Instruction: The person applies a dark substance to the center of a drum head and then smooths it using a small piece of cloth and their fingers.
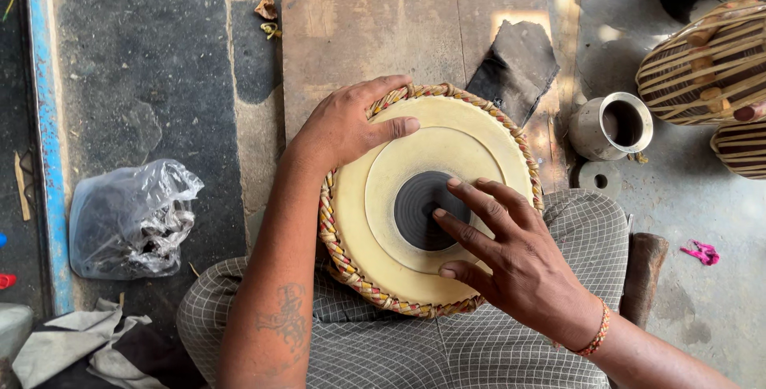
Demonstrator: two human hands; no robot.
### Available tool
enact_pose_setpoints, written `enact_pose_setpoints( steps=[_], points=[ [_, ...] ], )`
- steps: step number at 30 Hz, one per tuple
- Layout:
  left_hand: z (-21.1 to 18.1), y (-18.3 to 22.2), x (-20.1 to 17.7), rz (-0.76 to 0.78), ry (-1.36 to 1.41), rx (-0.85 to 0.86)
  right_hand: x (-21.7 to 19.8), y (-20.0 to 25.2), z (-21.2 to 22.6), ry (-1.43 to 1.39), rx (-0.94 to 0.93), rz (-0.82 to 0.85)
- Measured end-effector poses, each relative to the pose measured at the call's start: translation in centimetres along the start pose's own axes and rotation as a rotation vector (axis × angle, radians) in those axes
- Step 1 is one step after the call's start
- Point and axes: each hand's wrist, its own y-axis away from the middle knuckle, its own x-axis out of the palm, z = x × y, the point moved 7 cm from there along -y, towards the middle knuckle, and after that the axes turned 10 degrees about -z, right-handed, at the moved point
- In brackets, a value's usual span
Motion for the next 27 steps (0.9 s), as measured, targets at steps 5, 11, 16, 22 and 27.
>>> enact_pose_setpoints(
  steps=[5, 11, 16, 22, 27],
  points=[
    [-0.4, -0.2, -0.2, -0.011, -0.013, 0.010, 0.3, -0.3, 0.3, 0.091, -0.008, -0.023],
    [-0.2, 0.0, -0.1, 0.008, 0.008, -0.003, 0.0, 0.2, 0.0, 0.004, 0.023, 0.004],
    [-0.4, -0.1, -0.3, -0.016, 0.018, 0.052, 0.6, -0.1, 0.4, 0.105, -0.001, -0.014],
    [-0.1, 0.0, 0.1, -0.011, -0.003, 0.087, 0.0, 1.8, 0.6, -0.066, 0.059, -0.113],
    [-0.6, -0.1, -0.1, -0.008, -0.012, 0.143, 1.7, 3.8, 3.2, -0.165, -0.006, -0.259]
  ],
)
